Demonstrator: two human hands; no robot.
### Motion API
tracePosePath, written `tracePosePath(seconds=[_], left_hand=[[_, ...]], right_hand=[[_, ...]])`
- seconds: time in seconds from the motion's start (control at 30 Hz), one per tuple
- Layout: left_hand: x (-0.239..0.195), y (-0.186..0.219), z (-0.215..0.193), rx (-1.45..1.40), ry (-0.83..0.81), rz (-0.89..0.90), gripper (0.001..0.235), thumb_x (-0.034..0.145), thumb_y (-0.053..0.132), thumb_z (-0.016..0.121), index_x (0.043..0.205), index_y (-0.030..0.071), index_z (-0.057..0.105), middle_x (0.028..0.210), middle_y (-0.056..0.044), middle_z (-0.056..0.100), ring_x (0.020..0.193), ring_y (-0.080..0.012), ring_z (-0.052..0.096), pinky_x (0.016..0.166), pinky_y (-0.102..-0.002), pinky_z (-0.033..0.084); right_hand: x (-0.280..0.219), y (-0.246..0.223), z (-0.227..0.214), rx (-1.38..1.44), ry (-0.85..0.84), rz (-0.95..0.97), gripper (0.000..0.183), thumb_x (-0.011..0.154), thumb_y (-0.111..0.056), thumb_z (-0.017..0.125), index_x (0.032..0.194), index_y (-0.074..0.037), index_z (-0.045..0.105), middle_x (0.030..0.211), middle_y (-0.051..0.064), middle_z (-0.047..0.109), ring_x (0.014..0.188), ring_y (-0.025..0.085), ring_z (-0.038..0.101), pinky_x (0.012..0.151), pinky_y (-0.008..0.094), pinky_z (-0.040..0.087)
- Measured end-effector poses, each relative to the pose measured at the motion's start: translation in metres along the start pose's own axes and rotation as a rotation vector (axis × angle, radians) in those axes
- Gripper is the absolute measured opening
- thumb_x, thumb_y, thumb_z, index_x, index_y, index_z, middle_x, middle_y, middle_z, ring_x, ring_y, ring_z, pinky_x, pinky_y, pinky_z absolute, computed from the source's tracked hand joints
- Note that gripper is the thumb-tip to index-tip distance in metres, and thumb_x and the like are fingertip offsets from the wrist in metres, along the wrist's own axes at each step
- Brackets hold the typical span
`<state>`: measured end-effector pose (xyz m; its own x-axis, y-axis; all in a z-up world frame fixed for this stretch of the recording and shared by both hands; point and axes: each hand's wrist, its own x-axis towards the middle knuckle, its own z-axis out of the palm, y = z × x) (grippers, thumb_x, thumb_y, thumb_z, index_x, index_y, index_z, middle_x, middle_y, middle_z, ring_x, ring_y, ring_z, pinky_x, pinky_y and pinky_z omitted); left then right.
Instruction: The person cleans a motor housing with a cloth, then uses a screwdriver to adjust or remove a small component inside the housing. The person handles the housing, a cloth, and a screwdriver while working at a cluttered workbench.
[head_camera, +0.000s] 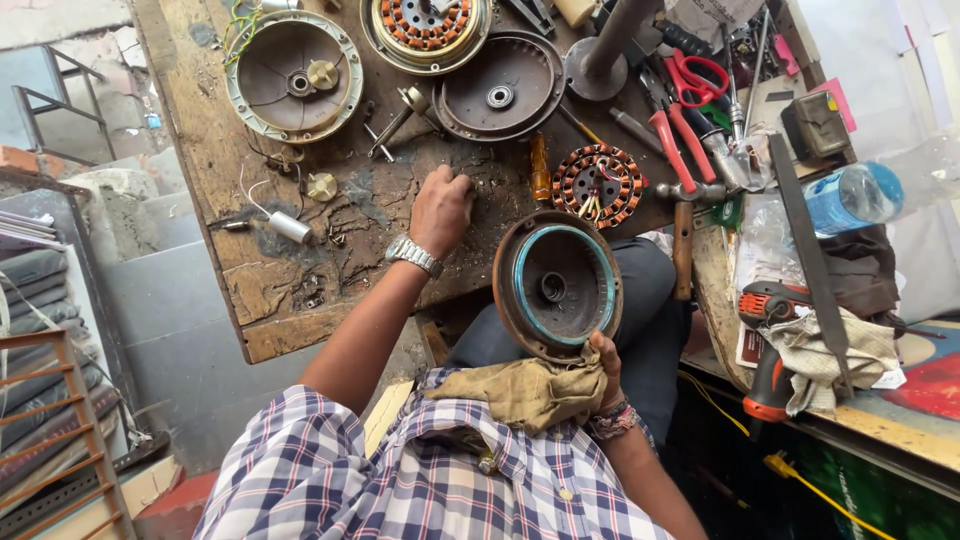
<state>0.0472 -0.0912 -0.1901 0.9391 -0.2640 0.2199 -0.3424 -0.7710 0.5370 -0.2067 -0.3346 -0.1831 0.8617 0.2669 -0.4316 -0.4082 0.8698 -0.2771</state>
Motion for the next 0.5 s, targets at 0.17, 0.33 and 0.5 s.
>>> tracePosePath(seconds=[0.17, 0.33, 0.5], left_hand=[[-0.011, -0.003, -0.015, -0.117, -0.119, -0.153, 0.011, 0.095, 0.014, 0.069, 0.092, 0.004, 0.071, 0.086, -0.011, 0.066, 0.079, -0.0242, 0.063, 0.073, -0.04, 0.055], [-0.027, -0.045, -0.056, -0.132, 0.086, -0.167, 0.006, 0.094, 0.01, 0.071, 0.094, 0.006, 0.075, 0.092, -0.012, 0.076, 0.081, -0.0199, 0.071, 0.074, -0.033, 0.06], [-0.013, -0.076, -0.089, -0.124, 0.003, -0.408, 0.007, 0.094, 0.013, 0.074, 0.097, 0.007, 0.076, 0.09, -0.01, 0.076, 0.074, -0.0161, 0.071, 0.066, -0.028, 0.06]], right_hand=[[0.005, 0.001, 0.001, -0.019, -0.081, -0.011, 0.068, 0.094, -0.038, 0.071, 0.14, 0.006, 0.049, 0.127, 0.025, 0.065, 0.11, 0.034, 0.07, 0.091, 0.046, 0.06], [0.004, 0.001, -0.003, -0.005, -0.089, 0.03, 0.062, 0.096, -0.038, 0.07, 0.137, 0.006, 0.052, 0.127, 0.023, 0.066, 0.112, 0.032, 0.07, 0.093, 0.045, 0.06], [0.006, 0.0, 0.01, -0.025, -0.047, 0.043, 0.062, 0.094, -0.037, 0.07, 0.136, 0.005, 0.053, 0.126, 0.022, 0.067, 0.111, 0.032, 0.07, 0.094, 0.044, 0.059]])
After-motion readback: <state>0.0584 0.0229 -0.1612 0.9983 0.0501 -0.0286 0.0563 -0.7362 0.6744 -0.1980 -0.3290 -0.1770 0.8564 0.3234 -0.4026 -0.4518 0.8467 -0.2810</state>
